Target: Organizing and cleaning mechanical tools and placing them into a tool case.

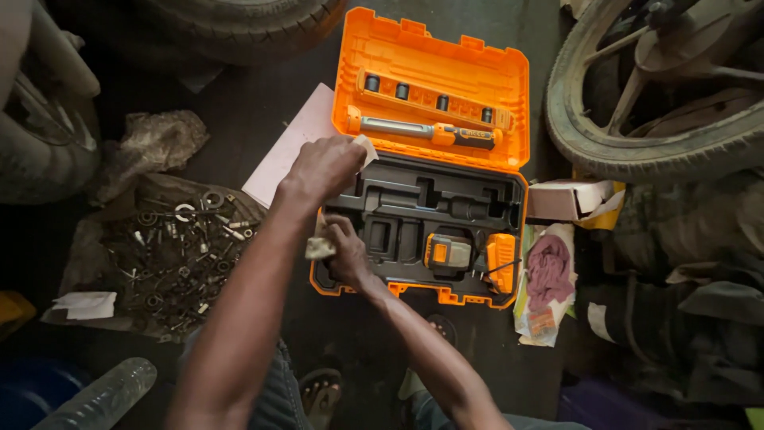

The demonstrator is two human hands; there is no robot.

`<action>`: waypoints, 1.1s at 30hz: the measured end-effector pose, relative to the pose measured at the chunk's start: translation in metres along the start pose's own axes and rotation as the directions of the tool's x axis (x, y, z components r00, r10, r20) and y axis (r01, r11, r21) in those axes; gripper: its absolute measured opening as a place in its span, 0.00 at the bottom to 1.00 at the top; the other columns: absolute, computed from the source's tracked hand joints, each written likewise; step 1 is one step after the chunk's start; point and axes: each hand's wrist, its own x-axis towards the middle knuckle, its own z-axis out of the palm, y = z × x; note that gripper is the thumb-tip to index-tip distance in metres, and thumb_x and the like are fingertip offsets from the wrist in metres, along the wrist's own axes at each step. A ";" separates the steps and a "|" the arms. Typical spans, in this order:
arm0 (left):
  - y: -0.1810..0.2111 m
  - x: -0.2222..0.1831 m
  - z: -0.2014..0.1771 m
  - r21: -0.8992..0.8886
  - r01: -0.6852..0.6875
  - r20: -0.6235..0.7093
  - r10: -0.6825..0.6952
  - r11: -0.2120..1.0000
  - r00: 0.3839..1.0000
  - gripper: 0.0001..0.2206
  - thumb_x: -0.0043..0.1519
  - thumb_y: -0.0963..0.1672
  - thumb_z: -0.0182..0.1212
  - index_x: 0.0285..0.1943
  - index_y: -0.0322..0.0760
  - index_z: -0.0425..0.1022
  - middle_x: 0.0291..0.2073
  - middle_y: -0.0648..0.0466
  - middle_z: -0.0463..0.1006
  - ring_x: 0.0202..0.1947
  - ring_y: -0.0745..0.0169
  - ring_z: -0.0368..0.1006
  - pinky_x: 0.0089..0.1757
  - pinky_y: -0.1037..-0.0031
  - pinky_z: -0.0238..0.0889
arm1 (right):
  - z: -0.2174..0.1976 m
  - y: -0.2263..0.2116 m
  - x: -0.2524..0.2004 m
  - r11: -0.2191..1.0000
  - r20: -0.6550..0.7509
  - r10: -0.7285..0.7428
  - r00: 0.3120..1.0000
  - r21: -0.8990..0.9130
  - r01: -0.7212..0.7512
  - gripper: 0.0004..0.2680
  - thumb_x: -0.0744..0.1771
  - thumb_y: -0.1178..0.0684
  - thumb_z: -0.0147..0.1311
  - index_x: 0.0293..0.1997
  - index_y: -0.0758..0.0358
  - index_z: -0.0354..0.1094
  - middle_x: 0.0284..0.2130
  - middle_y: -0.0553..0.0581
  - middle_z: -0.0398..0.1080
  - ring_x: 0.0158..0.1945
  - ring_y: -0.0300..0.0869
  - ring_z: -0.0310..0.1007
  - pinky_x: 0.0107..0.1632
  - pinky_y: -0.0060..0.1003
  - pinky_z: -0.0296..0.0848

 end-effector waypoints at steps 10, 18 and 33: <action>0.003 0.011 0.008 -0.024 -0.017 -0.007 0.017 1.000 1.000 0.07 0.58 0.40 0.62 0.43 0.40 0.82 0.42 0.45 0.81 0.42 0.42 0.79 0.41 0.54 0.73 | -0.032 0.014 0.023 0.996 -0.172 -0.069 0.983 -0.072 0.057 0.17 0.58 0.59 0.67 0.49 0.59 0.68 0.52 0.62 0.65 0.55 0.58 0.69 0.56 0.47 0.74; -0.012 0.008 0.011 0.032 0.046 0.012 -0.046 0.998 0.999 0.07 0.59 0.40 0.60 0.43 0.40 0.82 0.41 0.44 0.81 0.44 0.41 0.79 0.42 0.52 0.72 | -0.022 0.035 0.037 0.869 0.057 -0.196 0.979 -0.453 0.200 0.28 0.61 0.66 0.60 0.71 0.58 0.60 0.69 0.60 0.60 0.76 0.56 0.51 0.78 0.55 0.47; -0.008 0.010 0.014 -0.030 0.055 -0.007 -0.055 0.998 0.998 0.07 0.57 0.40 0.61 0.42 0.40 0.82 0.42 0.45 0.82 0.43 0.41 0.79 0.41 0.51 0.72 | -0.061 -0.006 0.038 0.969 -0.182 -0.236 0.955 -0.119 0.217 0.19 0.59 0.57 0.69 0.53 0.62 0.69 0.51 0.62 0.72 0.58 0.57 0.71 0.62 0.51 0.71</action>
